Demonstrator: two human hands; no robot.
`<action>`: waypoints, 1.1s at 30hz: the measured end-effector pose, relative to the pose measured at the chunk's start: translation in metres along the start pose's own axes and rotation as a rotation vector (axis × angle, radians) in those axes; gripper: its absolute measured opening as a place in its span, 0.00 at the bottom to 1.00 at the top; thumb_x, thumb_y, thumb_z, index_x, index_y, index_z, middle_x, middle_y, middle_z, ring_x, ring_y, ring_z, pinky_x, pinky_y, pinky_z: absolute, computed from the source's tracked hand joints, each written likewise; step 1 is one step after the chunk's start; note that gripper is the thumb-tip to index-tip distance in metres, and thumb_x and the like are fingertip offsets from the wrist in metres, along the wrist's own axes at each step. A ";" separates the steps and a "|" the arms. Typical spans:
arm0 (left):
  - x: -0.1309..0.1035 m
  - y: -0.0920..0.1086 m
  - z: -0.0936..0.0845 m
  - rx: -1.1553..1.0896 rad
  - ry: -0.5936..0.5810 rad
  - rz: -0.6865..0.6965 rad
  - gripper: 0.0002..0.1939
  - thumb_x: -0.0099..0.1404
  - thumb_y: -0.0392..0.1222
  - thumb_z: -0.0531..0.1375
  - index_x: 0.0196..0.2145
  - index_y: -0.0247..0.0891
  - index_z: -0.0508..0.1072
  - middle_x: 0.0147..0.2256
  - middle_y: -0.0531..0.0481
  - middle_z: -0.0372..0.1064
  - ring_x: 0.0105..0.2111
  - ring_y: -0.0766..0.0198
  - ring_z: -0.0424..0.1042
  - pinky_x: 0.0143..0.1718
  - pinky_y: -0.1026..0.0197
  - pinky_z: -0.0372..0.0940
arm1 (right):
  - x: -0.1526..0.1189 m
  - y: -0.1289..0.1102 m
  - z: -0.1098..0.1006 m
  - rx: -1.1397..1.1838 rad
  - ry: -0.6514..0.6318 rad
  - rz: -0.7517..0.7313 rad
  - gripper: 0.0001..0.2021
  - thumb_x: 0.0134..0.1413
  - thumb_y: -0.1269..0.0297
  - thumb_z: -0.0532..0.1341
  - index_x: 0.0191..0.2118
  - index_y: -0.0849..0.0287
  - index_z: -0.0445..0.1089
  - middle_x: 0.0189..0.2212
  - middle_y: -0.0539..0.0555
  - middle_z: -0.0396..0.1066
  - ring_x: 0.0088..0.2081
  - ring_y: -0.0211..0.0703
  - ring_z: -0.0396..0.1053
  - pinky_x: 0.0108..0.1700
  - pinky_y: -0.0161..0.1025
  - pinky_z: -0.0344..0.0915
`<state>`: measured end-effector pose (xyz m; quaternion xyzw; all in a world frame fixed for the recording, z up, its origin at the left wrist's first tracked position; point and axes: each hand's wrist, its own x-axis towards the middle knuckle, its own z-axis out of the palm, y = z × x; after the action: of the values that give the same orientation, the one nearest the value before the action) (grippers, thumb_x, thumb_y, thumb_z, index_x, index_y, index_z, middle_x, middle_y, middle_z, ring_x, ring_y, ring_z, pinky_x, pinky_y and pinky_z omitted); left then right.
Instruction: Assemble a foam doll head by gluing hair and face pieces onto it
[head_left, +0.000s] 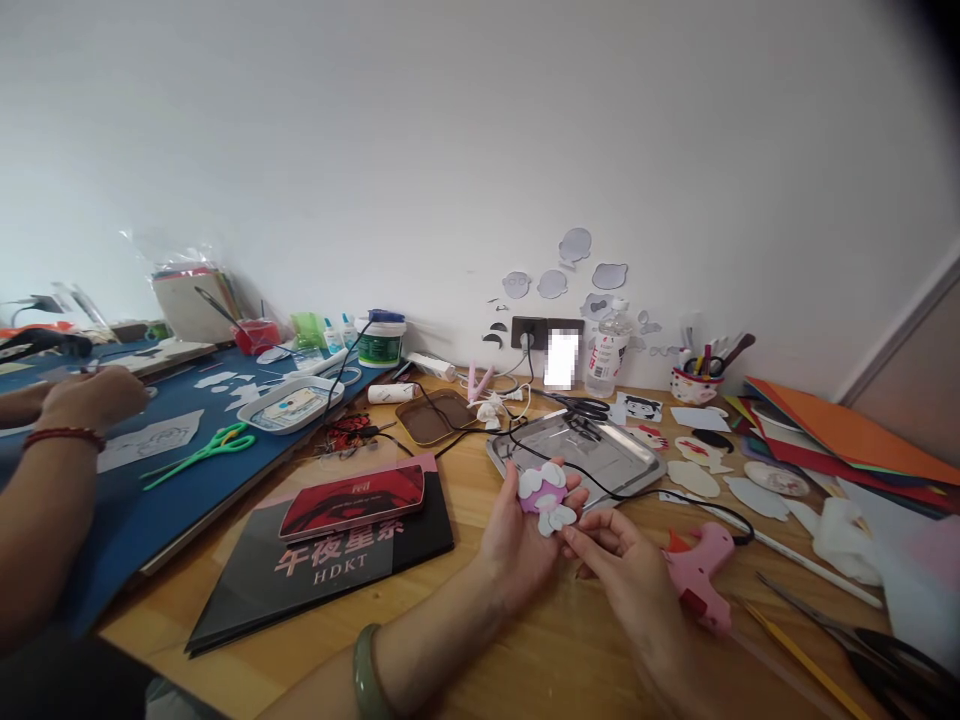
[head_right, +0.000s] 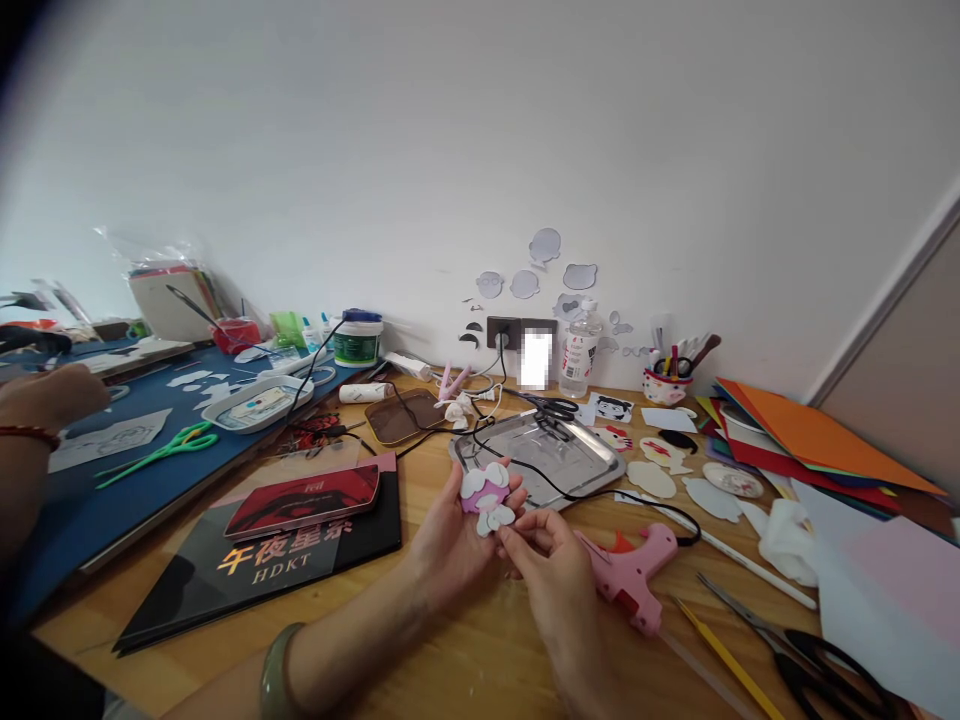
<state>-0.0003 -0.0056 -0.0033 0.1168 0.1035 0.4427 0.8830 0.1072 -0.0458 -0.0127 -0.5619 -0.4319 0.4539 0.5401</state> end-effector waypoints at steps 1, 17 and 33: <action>0.000 0.000 0.000 -0.003 -0.001 0.003 0.27 0.60 0.58 0.44 0.45 0.35 0.63 0.38 0.44 0.64 0.34 0.60 0.66 0.29 0.62 0.57 | 0.000 0.000 0.000 -0.002 -0.002 -0.003 0.11 0.36 0.59 0.64 0.23 0.58 0.62 0.19 0.49 0.70 0.25 0.41 0.68 0.23 0.33 0.62; 0.000 -0.001 0.000 -0.003 0.009 0.004 0.26 0.61 0.57 0.44 0.46 0.34 0.63 0.37 0.44 0.64 0.36 0.59 0.66 0.32 0.61 0.58 | -0.003 -0.006 0.001 -0.014 -0.015 -0.004 0.10 0.37 0.60 0.64 0.22 0.58 0.62 0.18 0.48 0.69 0.24 0.38 0.67 0.24 0.32 0.60; -0.002 0.000 0.001 0.008 0.037 0.008 0.25 0.61 0.56 0.44 0.45 0.34 0.64 0.37 0.44 0.64 0.33 0.61 0.66 0.31 0.62 0.58 | -0.002 -0.002 0.000 -0.033 -0.009 -0.010 0.11 0.36 0.58 0.64 0.22 0.58 0.62 0.18 0.48 0.69 0.24 0.39 0.68 0.24 0.32 0.60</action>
<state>-0.0014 -0.0072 -0.0019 0.1125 0.1212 0.4481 0.8786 0.1067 -0.0473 -0.0103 -0.5665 -0.4447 0.4465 0.5310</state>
